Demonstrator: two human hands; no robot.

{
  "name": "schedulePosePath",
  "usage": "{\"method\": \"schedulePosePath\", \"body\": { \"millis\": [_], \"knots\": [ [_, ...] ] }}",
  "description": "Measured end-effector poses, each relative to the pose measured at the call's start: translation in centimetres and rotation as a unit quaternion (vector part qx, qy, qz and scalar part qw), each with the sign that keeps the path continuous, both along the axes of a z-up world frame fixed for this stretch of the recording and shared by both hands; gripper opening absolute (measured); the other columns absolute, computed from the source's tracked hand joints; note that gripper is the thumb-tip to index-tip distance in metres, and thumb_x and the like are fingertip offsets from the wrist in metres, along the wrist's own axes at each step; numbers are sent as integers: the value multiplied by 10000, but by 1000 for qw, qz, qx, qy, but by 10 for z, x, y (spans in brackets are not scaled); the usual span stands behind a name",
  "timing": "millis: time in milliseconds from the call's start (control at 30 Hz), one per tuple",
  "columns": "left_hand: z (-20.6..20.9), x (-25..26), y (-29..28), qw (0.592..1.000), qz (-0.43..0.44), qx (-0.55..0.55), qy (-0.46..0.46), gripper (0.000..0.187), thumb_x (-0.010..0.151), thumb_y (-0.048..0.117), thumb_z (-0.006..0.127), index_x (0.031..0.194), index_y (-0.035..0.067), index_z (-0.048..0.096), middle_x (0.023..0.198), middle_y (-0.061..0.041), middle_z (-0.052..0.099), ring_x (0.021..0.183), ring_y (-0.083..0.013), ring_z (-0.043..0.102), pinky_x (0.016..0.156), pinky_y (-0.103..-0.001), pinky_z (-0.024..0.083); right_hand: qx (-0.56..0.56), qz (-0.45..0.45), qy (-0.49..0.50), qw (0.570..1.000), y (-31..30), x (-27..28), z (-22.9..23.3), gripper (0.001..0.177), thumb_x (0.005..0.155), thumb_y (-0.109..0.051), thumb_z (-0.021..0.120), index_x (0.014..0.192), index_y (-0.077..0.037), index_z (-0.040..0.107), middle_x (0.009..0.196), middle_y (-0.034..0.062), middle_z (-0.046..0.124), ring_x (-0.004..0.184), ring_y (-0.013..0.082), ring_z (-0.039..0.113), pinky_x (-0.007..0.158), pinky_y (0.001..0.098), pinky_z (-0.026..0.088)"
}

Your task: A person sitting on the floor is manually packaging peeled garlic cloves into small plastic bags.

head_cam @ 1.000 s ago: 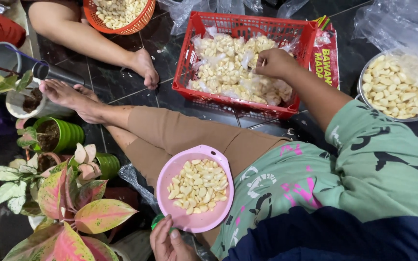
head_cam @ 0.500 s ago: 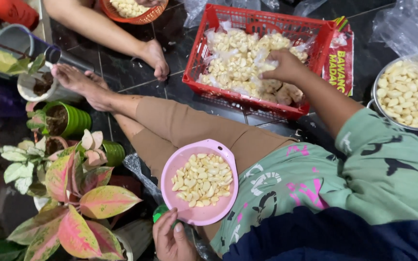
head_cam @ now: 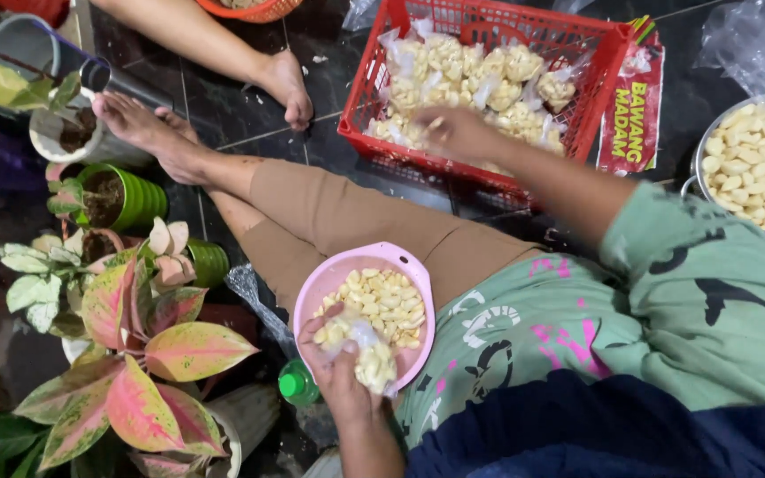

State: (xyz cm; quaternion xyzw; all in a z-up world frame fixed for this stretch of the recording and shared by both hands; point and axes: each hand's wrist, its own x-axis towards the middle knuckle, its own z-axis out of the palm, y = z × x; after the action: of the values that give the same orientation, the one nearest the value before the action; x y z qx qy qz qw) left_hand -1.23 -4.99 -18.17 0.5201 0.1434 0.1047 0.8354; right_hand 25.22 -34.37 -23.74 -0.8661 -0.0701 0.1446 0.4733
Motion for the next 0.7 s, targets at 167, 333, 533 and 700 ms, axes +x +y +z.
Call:
{"method": "schedulePosePath", "body": {
  "millis": [167, 333, 533, 700],
  "knots": [
    [12, 7, 2, 988, -34, 142, -55, 363, 798, -49, 672, 1063, 166, 551, 1427, -201, 534, 1304, -277, 541, 787, -328, 541, -337, -75, 26, 938, -60, 44, -47, 615, 936, -139, 576, 1538, -221, 473, 1503, 233, 397, 1206, 465, 538, 907, 530, 531],
    [0, 3, 6, 968, -16, 245, 52, 249, 828, 49, 705, 1018, 155, 582, 1337, -138, 568, 928, -155, 653, 440, -209, 578, -353, -109, -8, 929, -79, 45, -101, 418, 931, -30, 584, 1324, -146, 663, 1236, 244, 461, 988, 492, 583, 821, 554, 541],
    [-10, -14, 30, 994, 97, -42, 3, 476, 809, 7, 654, 1262, 71, 521, 1370, -234, 582, 1239, -317, 571, 1035, -465, 497, 17, -303, -64, 951, -97, 35, -74, 42, 1029, -117, 643, 1059, -119, 672, 1050, 93, 676, 977, 255, 636, 864, 398, 546],
    [0, -18, 29, 993, 69, -88, -32, 845, 741, -137, 703, 1454, 183, 380, 1486, -272, 506, 1226, -290, 556, 918, -412, 558, 215, -433, -47, 874, -118, 47, -77, 216, 1068, -313, 638, 894, -228, 541, 886, -63, 551, 818, 107, 501, 750, 268, 414]
  ]
}}
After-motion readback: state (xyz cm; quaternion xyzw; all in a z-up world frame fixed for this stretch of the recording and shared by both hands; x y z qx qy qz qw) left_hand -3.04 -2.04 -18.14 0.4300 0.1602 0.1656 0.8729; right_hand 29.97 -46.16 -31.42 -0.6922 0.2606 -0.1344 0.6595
